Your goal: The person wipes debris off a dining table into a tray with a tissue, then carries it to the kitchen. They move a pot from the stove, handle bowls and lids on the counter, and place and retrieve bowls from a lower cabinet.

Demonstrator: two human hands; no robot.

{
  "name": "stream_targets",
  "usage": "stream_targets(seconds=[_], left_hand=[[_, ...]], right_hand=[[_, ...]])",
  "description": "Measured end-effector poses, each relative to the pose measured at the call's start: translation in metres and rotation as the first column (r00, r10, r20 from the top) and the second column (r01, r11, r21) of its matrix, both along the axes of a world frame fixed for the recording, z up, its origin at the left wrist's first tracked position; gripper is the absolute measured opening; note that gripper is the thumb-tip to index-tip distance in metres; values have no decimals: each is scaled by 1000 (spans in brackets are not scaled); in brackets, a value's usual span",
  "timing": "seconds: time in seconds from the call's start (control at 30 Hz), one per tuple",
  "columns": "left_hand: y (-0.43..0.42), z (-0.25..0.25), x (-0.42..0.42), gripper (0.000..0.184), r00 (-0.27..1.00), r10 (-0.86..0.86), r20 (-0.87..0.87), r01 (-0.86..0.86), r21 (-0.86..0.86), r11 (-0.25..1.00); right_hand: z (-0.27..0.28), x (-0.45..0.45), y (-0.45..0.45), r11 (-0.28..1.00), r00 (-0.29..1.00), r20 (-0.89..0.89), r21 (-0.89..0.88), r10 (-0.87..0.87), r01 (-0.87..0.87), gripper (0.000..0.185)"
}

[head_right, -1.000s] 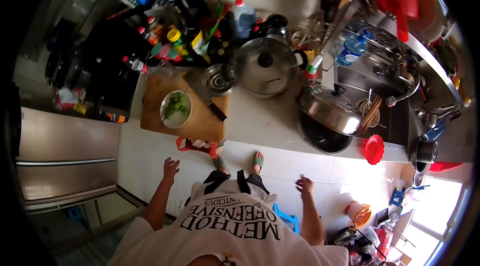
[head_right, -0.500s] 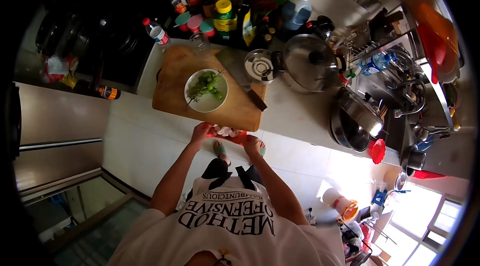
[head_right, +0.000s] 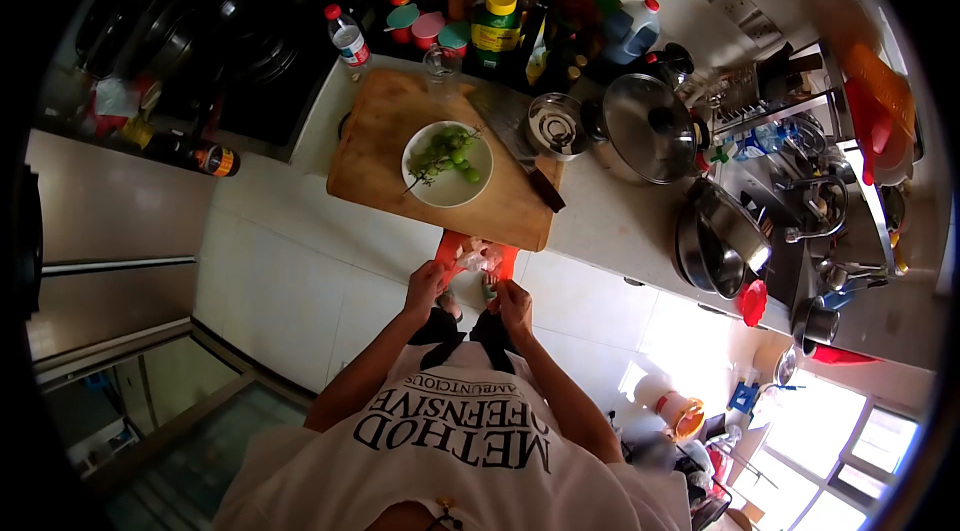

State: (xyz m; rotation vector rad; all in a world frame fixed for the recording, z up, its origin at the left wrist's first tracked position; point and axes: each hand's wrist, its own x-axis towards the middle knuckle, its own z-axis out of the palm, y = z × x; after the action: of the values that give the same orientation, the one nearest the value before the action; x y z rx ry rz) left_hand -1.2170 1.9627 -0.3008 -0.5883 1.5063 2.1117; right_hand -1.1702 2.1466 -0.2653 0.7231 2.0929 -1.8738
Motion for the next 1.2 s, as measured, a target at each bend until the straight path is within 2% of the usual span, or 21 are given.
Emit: stream_targets(seconds=[0.1,0.17,0.27,0.3,0.37,0.43,0.47,0.57,0.67,0.77,0.8,0.87,0.9,0.93,1.0,1.1,1.2], left_hand=[[4,-3,14,20,982,-165,-95,137,-252,958],[15,-4,23,20,978,-149,-146,112,-233,966],[25,8,15,18,969,-125,-214,68,-255,965],[28,16,9,17,966,-119,-231,54,-271,961],[25,29,-5,15,986,-82,-144,61,-144,988],[17,34,-14,14,994,-59,-95,62,24,998],[13,33,-18,13,996,-66,-56,70,81,994],[6,48,-31,15,998,-69,-1,67,239,969],[1,47,-34,19,997,-65,34,51,322,945],[6,35,-39,13,996,-43,74,20,294,956],[7,34,-41,14,997,-54,60,36,277,960],[12,33,-45,15,996,-79,38,69,214,974],[12,30,-43,15,996,-87,29,80,180,980],[9,27,-43,15,995,-92,31,85,177,981],[6,22,-44,19,994,-111,23,105,178,978],[12,44,-49,22,994,-83,75,72,144,987],[11,24,-47,24,995,-98,19,93,186,978]], right_hand=[[3,6,4,991,992,-10,41,127,-127,26],[0,4,7,972,972,-67,87,224,-218,23],[-18,-12,-2,975,945,-267,-58,191,-213,20],[-28,-19,-3,967,944,-262,-105,200,-234,24],[-29,-36,-10,943,873,-387,259,298,-207,26],[-52,-52,-11,866,812,-383,419,440,-272,28],[-66,-60,-12,817,778,-371,493,508,-298,30],[-88,-74,-21,605,655,-143,565,742,-561,26],[-103,-89,-33,558,668,89,477,739,-680,21],[-154,-94,-31,511,608,48,493,792,-704,30],[-155,-93,-31,494,605,70,507,793,-706,27],[-157,-109,-29,259,402,203,500,893,-826,21],[-157,-108,-31,292,417,185,470,890,-833,21],[-156,-107,-33,324,431,168,439,887,-838,21],[-142,-100,-32,668,703,9,305,711,-679,23],[-62,-73,-22,682,703,-229,560,673,-470,26],[-55,-35,4,584,593,-377,787,711,-200,26]])
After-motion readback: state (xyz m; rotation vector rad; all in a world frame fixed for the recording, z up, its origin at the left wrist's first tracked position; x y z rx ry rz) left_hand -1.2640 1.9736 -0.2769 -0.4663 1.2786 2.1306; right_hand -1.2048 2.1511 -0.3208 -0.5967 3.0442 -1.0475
